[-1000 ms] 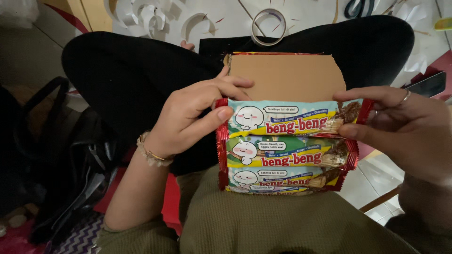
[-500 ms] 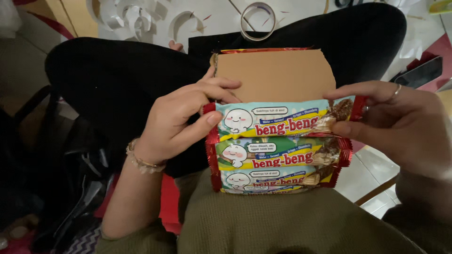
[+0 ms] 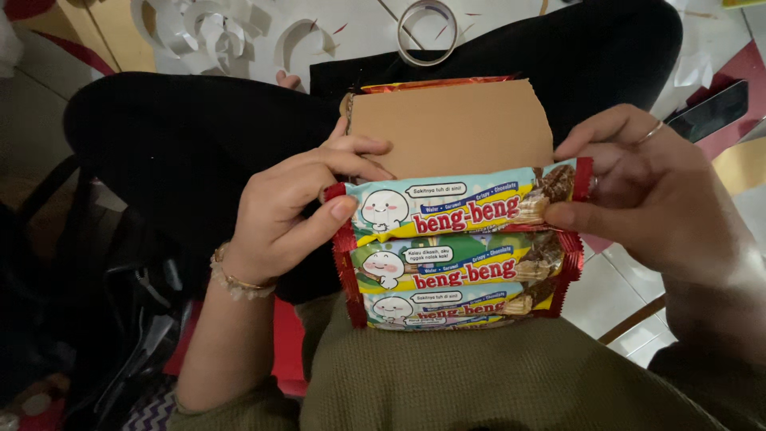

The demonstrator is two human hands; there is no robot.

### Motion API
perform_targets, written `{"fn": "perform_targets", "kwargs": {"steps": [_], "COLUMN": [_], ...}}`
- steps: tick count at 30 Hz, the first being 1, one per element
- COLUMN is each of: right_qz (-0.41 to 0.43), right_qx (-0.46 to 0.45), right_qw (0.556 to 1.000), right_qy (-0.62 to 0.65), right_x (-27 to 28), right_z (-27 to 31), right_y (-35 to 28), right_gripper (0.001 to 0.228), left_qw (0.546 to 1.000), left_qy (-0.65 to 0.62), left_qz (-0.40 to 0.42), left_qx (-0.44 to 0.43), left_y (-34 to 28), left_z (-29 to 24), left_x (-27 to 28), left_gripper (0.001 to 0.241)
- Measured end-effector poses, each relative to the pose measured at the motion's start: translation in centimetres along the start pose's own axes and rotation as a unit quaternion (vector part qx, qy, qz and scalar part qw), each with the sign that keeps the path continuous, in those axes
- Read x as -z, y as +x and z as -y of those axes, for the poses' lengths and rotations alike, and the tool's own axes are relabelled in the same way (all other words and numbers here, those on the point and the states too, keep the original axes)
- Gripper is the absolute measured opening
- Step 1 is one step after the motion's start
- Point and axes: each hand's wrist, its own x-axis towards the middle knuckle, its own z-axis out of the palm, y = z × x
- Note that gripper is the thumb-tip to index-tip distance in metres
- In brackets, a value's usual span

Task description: The person constructs a snack arrangement by gluing chocolate bars onto a cardboard base and assembling them into a cylindrical gift.

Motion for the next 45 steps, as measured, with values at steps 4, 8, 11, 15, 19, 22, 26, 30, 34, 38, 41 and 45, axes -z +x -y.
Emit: {"fn": "perform_targets", "kwargs": {"steps": [4, 8, 11, 15, 19, 22, 26, 30, 34, 38, 41, 45], "right_qz": [0.022, 0.032, 0.033, -0.011, 0.002, -0.001, -0.027, 0.022, 0.027, 0.022, 0.028, 0.034], "right_qx": [0.035, 0.046, 0.050, 0.070, 0.061, 0.080, 0.091, 0.115, 0.100, 0.101, 0.098, 0.063], "right_qw": [0.999, 0.998, 0.998, 0.996, 0.998, 0.996, 0.995, 0.993, 0.994, 0.995, 0.995, 0.997], "right_qy": [0.011, 0.018, 0.009, -0.056, -0.025, -0.039, -0.029, -0.025, -0.021, 0.015, 0.022, -0.039], "right_x": [0.3, 0.6, 0.8, 1.0, 0.9, 0.7, 1.3, 2.5, 2.4, 2.0, 1.8, 1.1], "right_z": [-0.5, -0.8, -1.1, -2.1, -2.1, -2.3, -3.3, -3.6, -3.4, -3.4, -2.7, -1.1], "right_y": [0.0, 0.0, 0.1, 0.2, 0.3, 0.2, 0.2, 0.5, 0.4, 0.4, 0.3, -0.2], "right_gripper": [0.039, 0.039, 0.038, 0.040, 0.037, 0.035, 0.039, 0.036, 0.035, 0.038, 0.044, 0.042], "left_qw": [1.000, 0.999, 0.999, 0.998, 0.996, 0.998, 0.999, 0.999, 0.999, 0.999, 0.999, 0.999], "left_qy": [-0.024, -0.049, -0.052, -0.068, -0.085, -0.063, -0.043, -0.045, -0.023, -0.022, -0.032, -0.041], "left_qz": [-0.002, -0.005, -0.005, -0.003, -0.022, -0.012, 0.002, -0.002, -0.004, 0.004, 0.001, 0.005], "left_qx": [-0.006, -0.008, -0.006, -0.015, -0.012, -0.023, -0.024, -0.016, -0.030, -0.033, -0.042, -0.022], "left_y": [-0.1, -0.2, -0.3, -0.2, -0.5, -0.4, -0.4, -0.3, -0.2, 0.1, 0.2, 0.3], "left_z": [0.2, 0.2, 0.3, 0.3, 0.9, 0.9, 0.5, 0.8, 0.7, 0.5, 0.5, 0.2], "left_x": [0.0, 0.0, 0.1, 0.1, 0.1, 0.4, 0.5, 0.3, 0.3, 0.4, 0.3, 0.3], "left_gripper": [0.026, 0.026, 0.026, 0.028, 0.025, 0.027, 0.024, 0.023, 0.026, 0.024, 0.025, 0.027]}}
